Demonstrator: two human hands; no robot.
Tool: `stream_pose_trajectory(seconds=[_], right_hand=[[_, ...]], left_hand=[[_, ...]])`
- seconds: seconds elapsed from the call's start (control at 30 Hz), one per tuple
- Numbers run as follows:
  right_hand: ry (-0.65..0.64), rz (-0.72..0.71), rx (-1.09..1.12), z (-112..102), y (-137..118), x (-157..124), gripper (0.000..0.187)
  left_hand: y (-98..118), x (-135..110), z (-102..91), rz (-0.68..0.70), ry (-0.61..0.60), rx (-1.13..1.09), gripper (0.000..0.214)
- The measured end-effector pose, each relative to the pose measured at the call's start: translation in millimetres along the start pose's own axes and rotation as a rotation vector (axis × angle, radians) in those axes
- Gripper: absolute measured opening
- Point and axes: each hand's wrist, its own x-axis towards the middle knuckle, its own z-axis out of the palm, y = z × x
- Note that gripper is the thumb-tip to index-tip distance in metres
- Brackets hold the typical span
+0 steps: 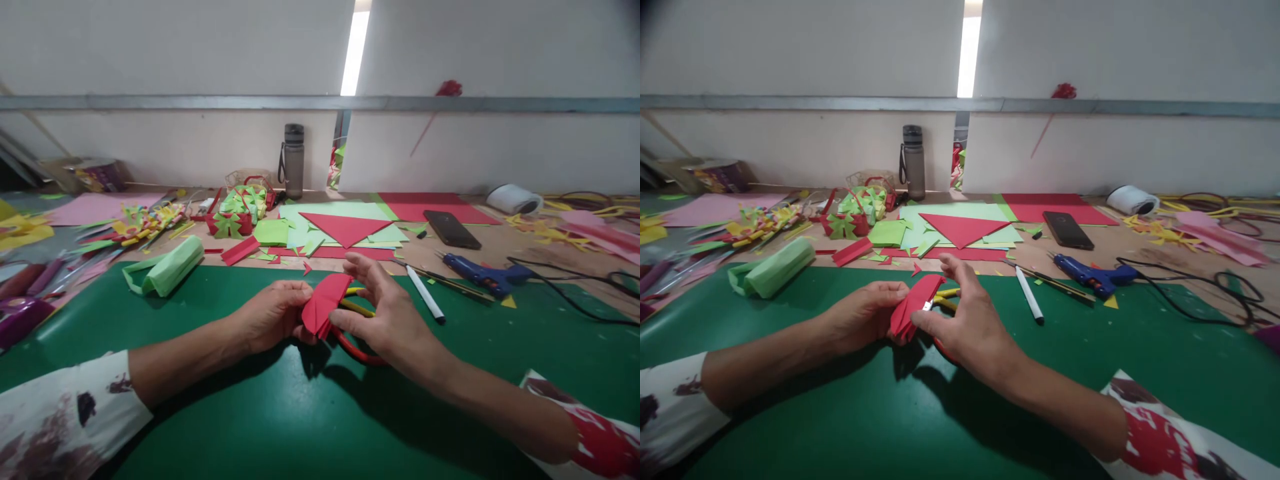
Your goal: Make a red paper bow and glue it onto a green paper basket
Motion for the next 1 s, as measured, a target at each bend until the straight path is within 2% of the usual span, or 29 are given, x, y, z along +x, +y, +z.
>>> stream_pose_trajectory(seconds=[0.2, 0.5, 0.77, 1.0], right_hand=[[0.0, -0.016, -0.079, 4.1, -0.2, -6.0, 0.074], [-0.009, -0.018, -0.074, 4.4, -0.1, -4.5, 0.072], [-0.003, -0.038, -0.081, 2.5, -4.5, -6.4, 0.069], [0.005, -0.103, -0.124, 1.5, -3.7, -5.5, 0.054]], left_hand=[[1.3, 0.5, 0.5, -0.037, 0.013, -0.037, 0.009], [-0.5, 0.1, -2.2, -0.065, -0.096, -0.048, 0.013], [-4.3, -0.3, 0.4, -0.085, -0.078, -0.016, 0.019], [-6.7, -2.6, 2.9, -0.11, -0.094, 0.02, 0.019]])
